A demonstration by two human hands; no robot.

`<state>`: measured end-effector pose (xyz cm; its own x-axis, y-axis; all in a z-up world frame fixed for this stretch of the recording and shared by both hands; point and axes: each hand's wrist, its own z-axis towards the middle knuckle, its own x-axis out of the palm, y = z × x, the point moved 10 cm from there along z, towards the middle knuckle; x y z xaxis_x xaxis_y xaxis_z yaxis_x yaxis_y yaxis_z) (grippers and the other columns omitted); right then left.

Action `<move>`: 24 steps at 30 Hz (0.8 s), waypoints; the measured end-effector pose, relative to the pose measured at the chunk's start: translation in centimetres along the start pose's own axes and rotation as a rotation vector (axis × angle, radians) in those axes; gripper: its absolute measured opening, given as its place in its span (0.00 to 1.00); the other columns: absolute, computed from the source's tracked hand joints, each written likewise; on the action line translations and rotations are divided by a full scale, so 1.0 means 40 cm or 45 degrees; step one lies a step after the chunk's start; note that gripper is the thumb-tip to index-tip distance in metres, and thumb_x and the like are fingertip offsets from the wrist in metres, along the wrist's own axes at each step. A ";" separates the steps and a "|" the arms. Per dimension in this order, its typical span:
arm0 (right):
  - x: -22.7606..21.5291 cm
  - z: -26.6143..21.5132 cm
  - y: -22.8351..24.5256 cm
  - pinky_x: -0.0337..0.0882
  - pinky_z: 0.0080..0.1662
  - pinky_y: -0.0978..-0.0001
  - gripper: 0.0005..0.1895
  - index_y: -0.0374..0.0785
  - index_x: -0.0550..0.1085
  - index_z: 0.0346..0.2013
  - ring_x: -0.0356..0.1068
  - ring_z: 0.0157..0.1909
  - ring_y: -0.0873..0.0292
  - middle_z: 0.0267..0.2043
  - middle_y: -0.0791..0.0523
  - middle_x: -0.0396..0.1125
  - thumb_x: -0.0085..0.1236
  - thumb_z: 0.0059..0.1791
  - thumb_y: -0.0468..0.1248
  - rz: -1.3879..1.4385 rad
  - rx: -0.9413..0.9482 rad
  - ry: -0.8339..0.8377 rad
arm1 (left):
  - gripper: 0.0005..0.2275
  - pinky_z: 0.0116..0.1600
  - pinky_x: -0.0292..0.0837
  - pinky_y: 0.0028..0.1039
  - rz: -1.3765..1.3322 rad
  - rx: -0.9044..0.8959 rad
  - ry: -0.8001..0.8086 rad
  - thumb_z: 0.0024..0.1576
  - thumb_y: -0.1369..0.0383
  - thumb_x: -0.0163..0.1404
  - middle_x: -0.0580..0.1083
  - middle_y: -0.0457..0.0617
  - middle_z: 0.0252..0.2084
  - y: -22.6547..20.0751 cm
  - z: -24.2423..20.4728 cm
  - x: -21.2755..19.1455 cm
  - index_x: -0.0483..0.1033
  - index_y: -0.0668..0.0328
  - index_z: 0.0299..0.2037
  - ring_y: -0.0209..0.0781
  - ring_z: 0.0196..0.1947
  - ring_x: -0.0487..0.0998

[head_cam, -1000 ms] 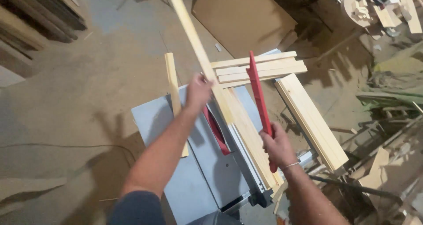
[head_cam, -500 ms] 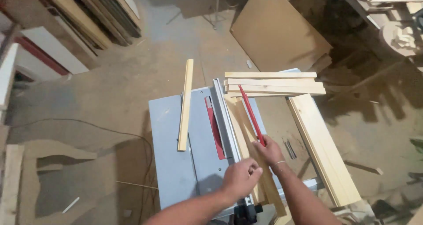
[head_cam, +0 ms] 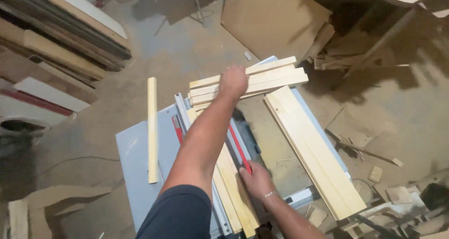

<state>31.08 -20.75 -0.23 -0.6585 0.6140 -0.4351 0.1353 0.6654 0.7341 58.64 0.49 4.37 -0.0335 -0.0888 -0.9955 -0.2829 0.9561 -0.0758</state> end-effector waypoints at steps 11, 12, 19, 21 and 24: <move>-0.185 -0.261 -0.436 0.72 0.55 0.73 0.24 0.54 0.76 0.60 0.78 0.51 0.63 0.47 0.61 0.79 0.56 0.50 0.53 0.185 0.641 0.247 | 0.24 0.62 0.64 0.41 -0.283 -0.252 0.706 0.63 0.66 0.52 0.68 0.45 0.70 0.112 0.118 0.182 0.62 0.50 0.70 0.55 0.65 0.70; -0.198 -0.288 -0.451 0.73 0.57 0.70 0.22 0.53 0.78 0.60 0.78 0.50 0.60 0.45 0.58 0.79 0.58 0.51 0.50 0.260 0.783 0.218 | 0.20 0.53 0.71 0.35 -0.434 -0.285 0.688 0.63 0.65 0.53 0.71 0.44 0.67 0.148 0.154 0.250 0.72 0.54 0.65 0.50 0.60 0.75; -0.137 -0.278 -0.433 0.65 0.68 0.67 0.28 0.48 0.70 0.68 0.72 0.68 0.59 0.66 0.57 0.74 0.57 0.52 0.43 0.537 0.756 0.376 | 0.19 0.60 0.69 0.46 -0.129 -0.137 0.556 0.65 0.59 0.46 0.72 0.57 0.63 0.100 0.130 0.157 0.72 0.52 0.65 0.62 0.61 0.72; -0.127 -0.265 -0.454 0.66 0.55 0.81 0.21 0.57 0.79 0.57 0.75 0.48 0.68 0.45 0.64 0.78 0.59 0.48 0.46 0.390 0.600 0.225 | 0.20 0.60 0.69 0.47 -0.190 -0.179 0.509 0.64 0.59 0.48 0.72 0.58 0.63 0.083 0.102 0.121 0.70 0.55 0.65 0.63 0.60 0.72; -0.158 -0.288 -0.393 0.67 0.51 0.83 0.20 0.57 0.81 0.54 0.74 0.41 0.68 0.40 0.63 0.78 0.59 0.47 0.46 0.377 0.545 0.210 | 0.18 0.55 0.71 0.46 -0.595 -0.245 0.375 0.65 0.62 0.46 0.73 0.58 0.62 0.132 0.161 0.171 0.69 0.56 0.64 0.62 0.58 0.74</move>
<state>24.59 -39.98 -3.03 -0.6494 0.7494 -0.1289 0.5992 0.6087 0.5201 63.07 6.74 -3.22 -0.1203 -0.5890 -0.7991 -0.4998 0.7314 -0.4638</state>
